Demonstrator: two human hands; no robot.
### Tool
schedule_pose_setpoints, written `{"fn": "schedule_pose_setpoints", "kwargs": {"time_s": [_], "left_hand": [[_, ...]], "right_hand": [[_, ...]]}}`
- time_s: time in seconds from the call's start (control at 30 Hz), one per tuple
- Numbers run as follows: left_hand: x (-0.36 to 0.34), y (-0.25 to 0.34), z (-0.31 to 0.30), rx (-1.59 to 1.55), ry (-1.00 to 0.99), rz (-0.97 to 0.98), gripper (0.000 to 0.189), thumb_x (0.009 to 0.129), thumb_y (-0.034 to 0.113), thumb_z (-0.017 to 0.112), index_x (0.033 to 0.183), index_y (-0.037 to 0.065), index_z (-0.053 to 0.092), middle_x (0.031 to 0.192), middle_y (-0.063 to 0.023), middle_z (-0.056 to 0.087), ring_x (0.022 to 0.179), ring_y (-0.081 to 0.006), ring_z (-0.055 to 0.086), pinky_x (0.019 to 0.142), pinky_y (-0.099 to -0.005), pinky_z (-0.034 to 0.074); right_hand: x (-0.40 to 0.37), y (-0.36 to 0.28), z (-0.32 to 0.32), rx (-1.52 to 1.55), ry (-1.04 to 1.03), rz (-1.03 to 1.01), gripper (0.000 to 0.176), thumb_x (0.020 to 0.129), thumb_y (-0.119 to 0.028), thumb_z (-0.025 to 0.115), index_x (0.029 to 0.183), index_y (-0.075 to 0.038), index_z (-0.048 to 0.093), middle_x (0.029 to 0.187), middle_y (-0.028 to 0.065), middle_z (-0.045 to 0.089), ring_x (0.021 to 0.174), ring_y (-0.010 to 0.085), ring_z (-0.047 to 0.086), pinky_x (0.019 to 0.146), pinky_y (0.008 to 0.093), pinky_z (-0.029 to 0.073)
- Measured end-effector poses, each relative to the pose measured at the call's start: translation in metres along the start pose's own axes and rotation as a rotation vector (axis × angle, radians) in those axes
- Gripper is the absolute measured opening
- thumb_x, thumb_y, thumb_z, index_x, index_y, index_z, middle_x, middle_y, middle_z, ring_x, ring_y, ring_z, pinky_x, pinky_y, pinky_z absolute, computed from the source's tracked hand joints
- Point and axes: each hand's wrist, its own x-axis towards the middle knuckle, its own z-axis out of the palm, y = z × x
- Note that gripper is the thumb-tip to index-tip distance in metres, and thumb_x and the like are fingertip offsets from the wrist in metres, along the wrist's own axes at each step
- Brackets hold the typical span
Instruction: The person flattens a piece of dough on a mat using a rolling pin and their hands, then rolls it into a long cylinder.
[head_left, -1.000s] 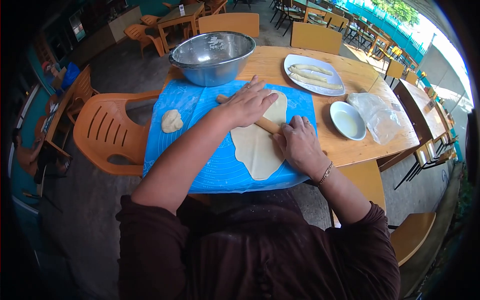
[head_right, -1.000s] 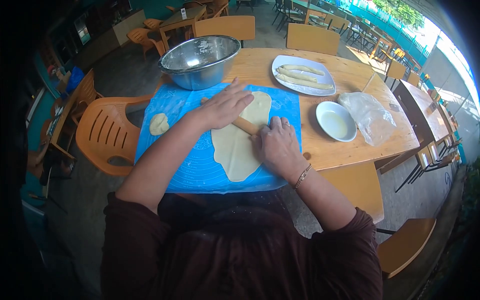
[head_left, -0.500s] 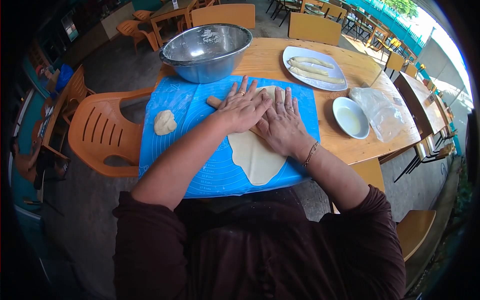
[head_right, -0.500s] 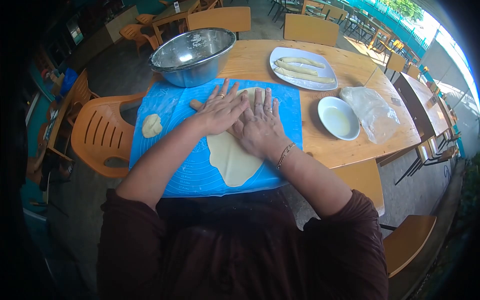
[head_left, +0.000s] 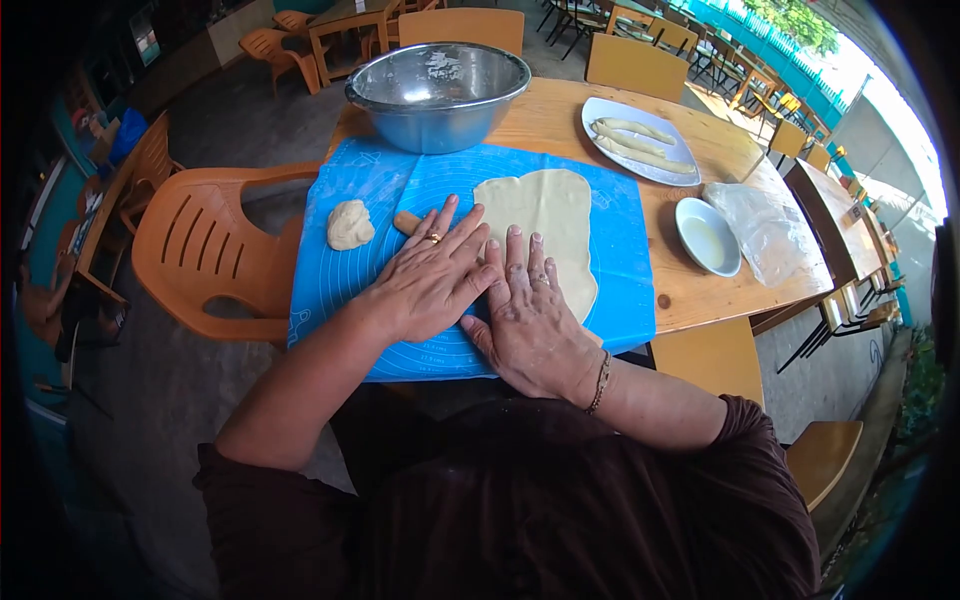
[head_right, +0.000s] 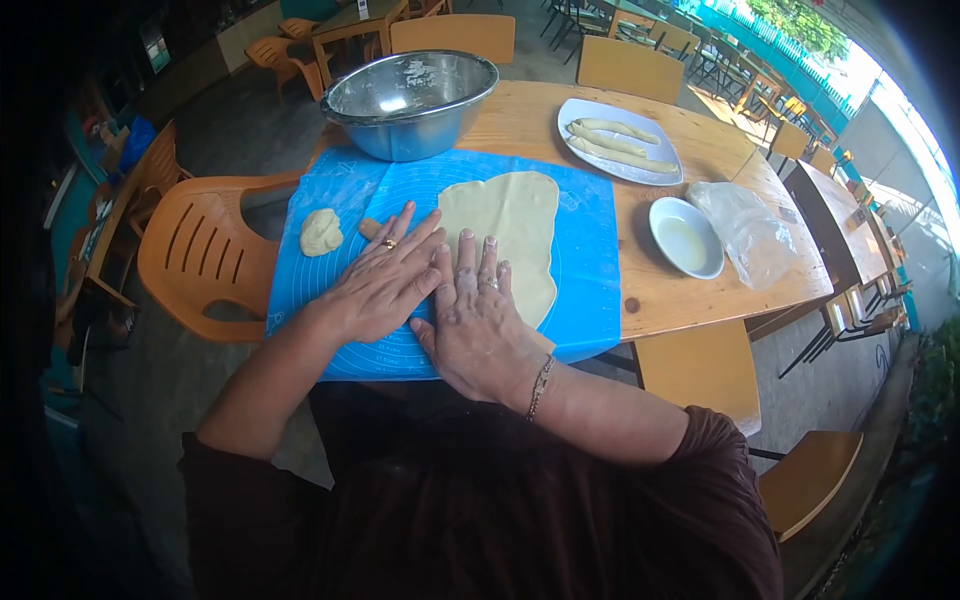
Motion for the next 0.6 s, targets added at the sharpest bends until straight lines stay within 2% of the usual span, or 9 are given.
{"fn": "schedule_pose_setpoints", "kwargs": {"time_s": [0.2,0.27,0.3,0.33,0.4,0.43,0.5,0.53,0.6], "left_hand": [[-0.037,0.003,-0.009,-0.035,0.030,0.016,0.068,0.106,0.048,0.028,0.146,-0.005,0.040,0.158,-0.0237,0.029,0.150,-0.0385,0.017,0.123,-0.0466,0.013],[-0.046,0.009,-0.019,-0.063,0.000,-0.022,0.066,0.106,0.046,0.029,0.145,-0.006,0.042,0.156,-0.0243,0.032,0.149,-0.0387,0.021,0.123,-0.0464,0.014],[-0.049,0.011,-0.023,-0.098,-0.032,-0.060,0.064,0.106,0.045,0.031,0.144,-0.006,0.044,0.154,-0.0250,0.036,0.148,-0.0388,0.024,0.122,-0.0463,0.016],[-0.049,0.012,-0.024,-0.095,-0.030,-0.061,0.064,0.106,0.045,0.031,0.144,-0.006,0.044,0.154,-0.0250,0.036,0.148,-0.0388,0.024,0.122,-0.0463,0.016],[-0.049,0.013,-0.027,-0.227,-0.030,-0.140,0.060,0.107,0.041,0.033,0.141,-0.006,0.048,0.152,-0.0259,0.040,0.147,-0.0387,0.027,0.122,-0.0458,0.018],[-0.046,0.011,-0.023,-0.225,-0.027,-0.143,0.060,0.107,0.041,0.033,0.141,-0.006,0.048,0.152,-0.0259,0.040,0.147,-0.0387,0.027,0.122,-0.0458,0.018],[-0.033,0.008,-0.015,-0.163,0.014,-0.058,0.057,0.106,0.039,0.036,0.139,-0.005,0.051,0.152,-0.0255,0.040,0.147,-0.0401,0.026,0.122,-0.0458,0.018],[-0.026,0.010,-0.017,-0.156,0.018,-0.056,0.057,0.106,0.039,0.036,0.139,-0.005,0.051,0.152,-0.0255,0.040,0.147,-0.0401,0.026,0.122,-0.0458,0.018],[-0.011,0.020,-0.019,-0.283,0.051,-0.082,0.052,0.106,0.035,0.037,0.138,-0.003,0.053,0.150,-0.0252,0.042,0.146,-0.0430,0.026,0.122,-0.0473,0.017]], "right_hand": [[-0.018,-0.025,-0.007,-0.009,0.022,-0.068,0.078,0.098,-0.037,0.054,0.147,0.015,0.023,0.151,0.0428,0.019,0.141,0.0598,0.021,0.116,0.0609,0.022],[-0.022,-0.027,-0.011,0.029,-0.060,-0.148,0.075,0.099,-0.033,0.054,0.147,0.015,0.023,0.151,0.0432,0.020,0.141,0.0599,0.022,0.117,0.0606,0.022],[-0.022,-0.027,-0.016,0.074,-0.117,-0.151,0.070,0.096,-0.022,0.056,0.146,0.016,0.025,0.152,0.0415,0.019,0.143,0.0559,0.021,0.118,0.0562,0.023],[-0.022,-0.023,-0.016,0.075,-0.114,-0.154,0.070,0.096,-0.022,0.056,0.146,0.016,0.025,0.152,0.0415,0.019,0.143,0.0559,0.021,0.118,0.0562,0.023],[-0.021,-0.011,-0.016,0.083,-0.088,-0.280,0.065,0.090,-0.010,0.056,0.144,0.016,0.030,0.147,0.0366,0.034,0.138,0.0497,0.036,0.114,0.0488,0.035],[-0.019,-0.010,-0.019,0.083,-0.086,-0.285,0.065,0.090,-0.010,0.056,0.144,0.016,0.030,0.147,0.0366,0.034,0.138,0.0497,0.036,0.114,0.0488,0.035],[-0.013,-0.009,-0.031,0.140,-0.166,-0.156,0.061,0.083,-0.001,0.055,0.140,0.014,0.039,0.129,0.0287,0.049,0.123,0.0425,0.051,0.104,0.0433,0.044],[-0.009,-0.005,-0.036,0.138,-0.157,-0.159,0.061,0.083,-0.001,0.055,0.140,0.014,0.039,0.129,0.0287,0.049,0.123,0.0425,0.051,0.104,0.0433,0.044],[-0.005,0.007,-0.046,0.250,-0.138,-0.108,0.056,0.082,0.001,0.056,0.136,0.011,0.045,0.112,0.0223,0.055,0.108,0.0377,0.056,0.096,0.0426,0.048]]}}
